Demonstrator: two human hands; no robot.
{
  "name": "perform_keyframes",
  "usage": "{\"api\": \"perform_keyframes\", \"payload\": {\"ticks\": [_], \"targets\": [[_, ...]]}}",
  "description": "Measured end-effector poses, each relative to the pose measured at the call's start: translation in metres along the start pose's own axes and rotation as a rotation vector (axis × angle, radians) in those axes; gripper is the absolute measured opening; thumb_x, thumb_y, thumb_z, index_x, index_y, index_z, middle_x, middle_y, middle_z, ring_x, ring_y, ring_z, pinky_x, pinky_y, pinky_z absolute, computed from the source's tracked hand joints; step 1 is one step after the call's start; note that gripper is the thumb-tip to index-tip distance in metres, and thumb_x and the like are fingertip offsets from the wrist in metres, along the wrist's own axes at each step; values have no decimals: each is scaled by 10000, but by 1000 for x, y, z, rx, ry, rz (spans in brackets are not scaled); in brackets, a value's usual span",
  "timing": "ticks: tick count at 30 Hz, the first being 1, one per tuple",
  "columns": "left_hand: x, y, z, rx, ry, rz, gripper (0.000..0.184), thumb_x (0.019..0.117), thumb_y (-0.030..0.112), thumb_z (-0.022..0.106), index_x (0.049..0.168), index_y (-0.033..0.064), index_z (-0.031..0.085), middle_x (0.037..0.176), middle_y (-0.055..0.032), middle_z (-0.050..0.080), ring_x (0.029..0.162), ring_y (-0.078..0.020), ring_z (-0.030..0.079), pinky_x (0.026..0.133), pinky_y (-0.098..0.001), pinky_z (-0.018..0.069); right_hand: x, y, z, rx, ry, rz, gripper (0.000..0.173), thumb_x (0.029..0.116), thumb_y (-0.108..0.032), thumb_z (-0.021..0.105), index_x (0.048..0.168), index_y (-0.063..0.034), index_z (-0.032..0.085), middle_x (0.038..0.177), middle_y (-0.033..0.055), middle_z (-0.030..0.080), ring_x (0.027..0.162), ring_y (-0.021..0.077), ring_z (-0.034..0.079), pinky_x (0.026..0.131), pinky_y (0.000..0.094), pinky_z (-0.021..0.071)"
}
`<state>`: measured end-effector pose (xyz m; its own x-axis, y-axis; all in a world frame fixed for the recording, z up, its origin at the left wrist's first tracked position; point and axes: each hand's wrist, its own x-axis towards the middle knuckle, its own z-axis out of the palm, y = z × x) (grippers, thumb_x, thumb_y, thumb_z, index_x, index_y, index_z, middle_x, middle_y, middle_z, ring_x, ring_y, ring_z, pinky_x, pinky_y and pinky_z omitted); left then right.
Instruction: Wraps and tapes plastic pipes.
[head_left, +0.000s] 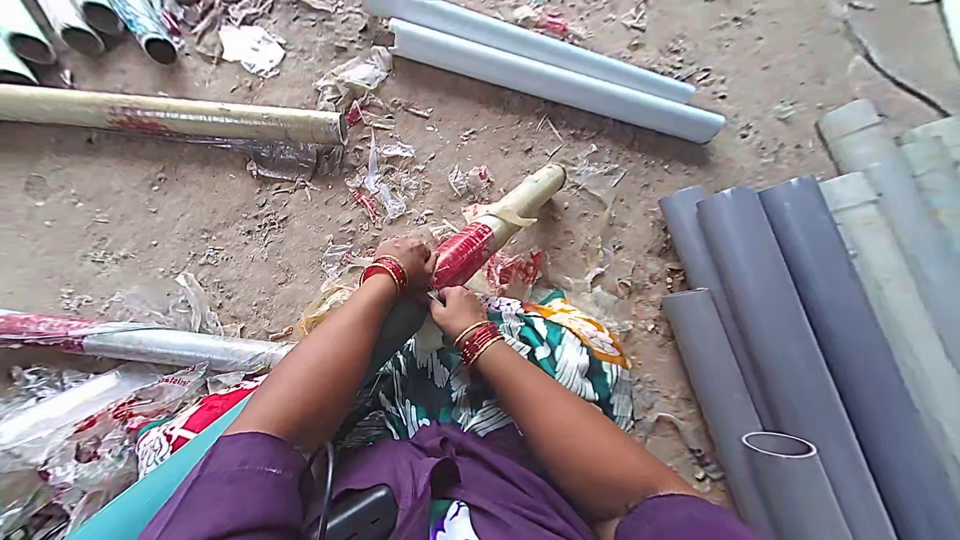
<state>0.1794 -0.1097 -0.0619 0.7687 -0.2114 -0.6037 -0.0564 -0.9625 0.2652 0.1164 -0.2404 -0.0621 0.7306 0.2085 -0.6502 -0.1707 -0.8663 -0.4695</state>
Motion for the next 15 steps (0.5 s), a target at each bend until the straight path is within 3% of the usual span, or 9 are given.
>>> {"api": "perform_keyframes", "payload": {"ticks": [2, 3, 5, 6, 10, 15], "targets": [[3, -4, 1, -4, -9, -13, 547, 1121, 366, 354, 1017, -42, 701, 1130, -278, 688, 1181, -445, 633, 957, -661, 456, 6, 5, -2, 32, -58, -32, 356, 1082, -262, 513, 991, 35, 686, 1011, 236, 690, 1011, 373, 674, 877, 572, 508], [5, -8, 1, -8, -4, -28, 539, 1120, 361, 358, 1024, -42, 703, 1147, -277, 686, 1189, -444, 629, 960, -661, 455, 14, 10, 0, 100, -64, -89, 354, 1083, -236, 515, 953, 51, 677, 937, 232, 670, 923, 358, 659, 833, 551, 501], [13, -19, 2, -52, 15, -64, 535, 1117, 353, 362, 1025, -49, 704, 1158, -290, 681, 1197, -461, 623, 959, -680, 450, 33, 25, 9, 315, -15, -238, 364, 1072, -200, 550, 806, 38, 622, 708, 133, 559, 661, 232, 550, 657, 431, 454], [18, -26, 2, -82, 26, -84, 538, 1117, 352, 361, 1025, -51, 705, 1149, -297, 680, 1190, -469, 623, 957, -687, 449, 40, 27, 13, 414, 2, -277, 363, 1061, -181, 569, 763, 24, 605, 667, 93, 540, 621, 180, 529, 633, 392, 450], [34, -50, 4, -201, 43, -156, 521, 1112, 337, 378, 1012, -51, 711, 1130, -299, 681, 1177, -474, 624, 970, -688, 445, 51, 14, 18, 645, 60, -246, 354, 1015, -125, 614, 677, -34, 558, 618, 13, 509, 589, 91, 494, 612, 315, 415], [44, -66, 8, -296, 69, -208, 506, 1107, 322, 402, 965, -54, 710, 1104, -284, 684, 1147, -440, 640, 971, -651, 462, 45, 12, 25, 672, 89, -178, 382, 1043, -260, 596, 723, -53, 576, 616, 43, 507, 544, 128, 472, 549, 342, 399]]}}
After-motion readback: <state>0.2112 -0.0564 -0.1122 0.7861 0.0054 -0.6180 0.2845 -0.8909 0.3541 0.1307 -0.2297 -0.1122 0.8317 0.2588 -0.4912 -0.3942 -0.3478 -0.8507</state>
